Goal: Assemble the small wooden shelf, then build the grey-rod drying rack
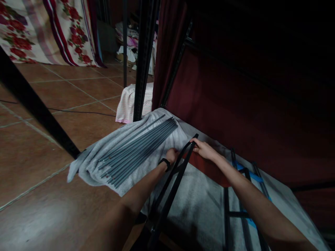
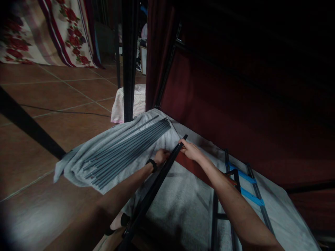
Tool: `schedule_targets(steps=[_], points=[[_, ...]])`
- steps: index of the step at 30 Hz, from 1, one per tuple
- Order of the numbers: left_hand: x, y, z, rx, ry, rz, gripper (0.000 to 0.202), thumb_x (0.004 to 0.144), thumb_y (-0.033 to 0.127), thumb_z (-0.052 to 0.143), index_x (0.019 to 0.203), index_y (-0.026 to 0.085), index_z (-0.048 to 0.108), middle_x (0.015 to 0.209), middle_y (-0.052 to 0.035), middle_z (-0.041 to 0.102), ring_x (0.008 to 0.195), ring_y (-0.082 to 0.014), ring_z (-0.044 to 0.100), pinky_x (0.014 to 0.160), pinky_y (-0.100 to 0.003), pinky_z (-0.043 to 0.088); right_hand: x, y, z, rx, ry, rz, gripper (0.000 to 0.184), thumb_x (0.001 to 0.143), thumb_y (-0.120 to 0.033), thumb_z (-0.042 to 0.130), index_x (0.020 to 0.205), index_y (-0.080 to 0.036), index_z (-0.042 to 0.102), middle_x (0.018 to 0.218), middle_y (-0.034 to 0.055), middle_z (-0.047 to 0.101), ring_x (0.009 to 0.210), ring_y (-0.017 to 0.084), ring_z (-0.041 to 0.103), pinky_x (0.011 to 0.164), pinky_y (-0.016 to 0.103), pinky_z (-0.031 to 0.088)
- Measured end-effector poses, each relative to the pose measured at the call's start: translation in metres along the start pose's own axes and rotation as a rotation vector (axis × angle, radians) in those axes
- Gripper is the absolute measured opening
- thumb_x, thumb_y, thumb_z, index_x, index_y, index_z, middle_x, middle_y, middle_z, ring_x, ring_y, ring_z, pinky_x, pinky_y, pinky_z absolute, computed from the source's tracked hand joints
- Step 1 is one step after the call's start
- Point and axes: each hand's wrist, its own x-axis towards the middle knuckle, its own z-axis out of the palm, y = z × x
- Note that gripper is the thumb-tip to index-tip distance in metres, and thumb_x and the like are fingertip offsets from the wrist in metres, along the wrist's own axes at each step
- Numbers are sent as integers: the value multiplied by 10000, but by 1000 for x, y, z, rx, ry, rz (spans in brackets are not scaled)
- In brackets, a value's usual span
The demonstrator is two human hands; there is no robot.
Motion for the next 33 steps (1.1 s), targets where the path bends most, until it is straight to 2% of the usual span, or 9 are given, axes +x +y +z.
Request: schedule_targets(steps=[5, 12, 17, 21, 25, 28, 33], points=[[0, -4, 7, -40, 64, -86, 174, 877, 256, 594, 746, 146, 625, 674, -36, 612, 650, -140, 569, 573, -240, 394, -3, -7, -5, -23, 19, -2, 378, 845, -199, 553, 1215, -278, 558, 719, -54, 614, 684, 143, 591, 637, 220, 374], [-2, -10, 12, -158, 81, -109, 215, 884, 342, 596, 777, 157, 608, 644, -15, 579, 621, -134, 550, 546, -242, 405, -6, -9, -5, -19, 30, -10, 373, 852, -219, 547, 1219, -286, 558, 743, -43, 626, 711, 156, 607, 652, 227, 385], [0, -9, 12, -213, 75, -69, 115, 844, 234, 597, 754, 164, 583, 674, 1, 575, 624, -126, 532, 574, -242, 410, -7, -8, -5, 13, 30, -24, 383, 854, -241, 540, 1235, -282, 551, 755, -38, 630, 725, 163, 619, 655, 228, 399], [-4, -6, 6, -254, 8, 12, 39, 817, 161, 580, 791, 170, 607, 744, 3, 612, 700, -122, 554, 645, -227, 438, -10, -6, -6, 9, 30, -28, 388, 862, -257, 531, 1249, -283, 546, 723, -47, 610, 677, 158, 607, 628, 224, 399], [-8, -6, -1, -286, -55, 41, 77, 838, 225, 580, 845, 162, 624, 736, -5, 614, 675, -126, 557, 642, -238, 453, -12, -5, -7, 17, 18, -31, 402, 854, -248, 548, 1254, -292, 543, 733, -45, 627, 701, 162, 621, 647, 222, 418], [-8, -7, -3, -284, -36, 39, 119, 838, 266, 599, 794, 155, 596, 694, -1, 577, 634, -126, 523, 603, -243, 424, -12, -7, -7, 18, 7, -34, 413, 858, -246, 541, 1269, -293, 533, 751, -42, 635, 710, 166, 628, 661, 230, 429], [-7, -5, -5, -277, -35, 81, 46, 801, 144, 574, 759, 160, 586, 701, 12, 568, 678, -119, 515, 648, -229, 421, -10, -9, -6, 40, 7, -48, 416, 853, -248, 541, 1268, -284, 540, 777, -32, 648, 735, 170, 637, 672, 236, 440]])
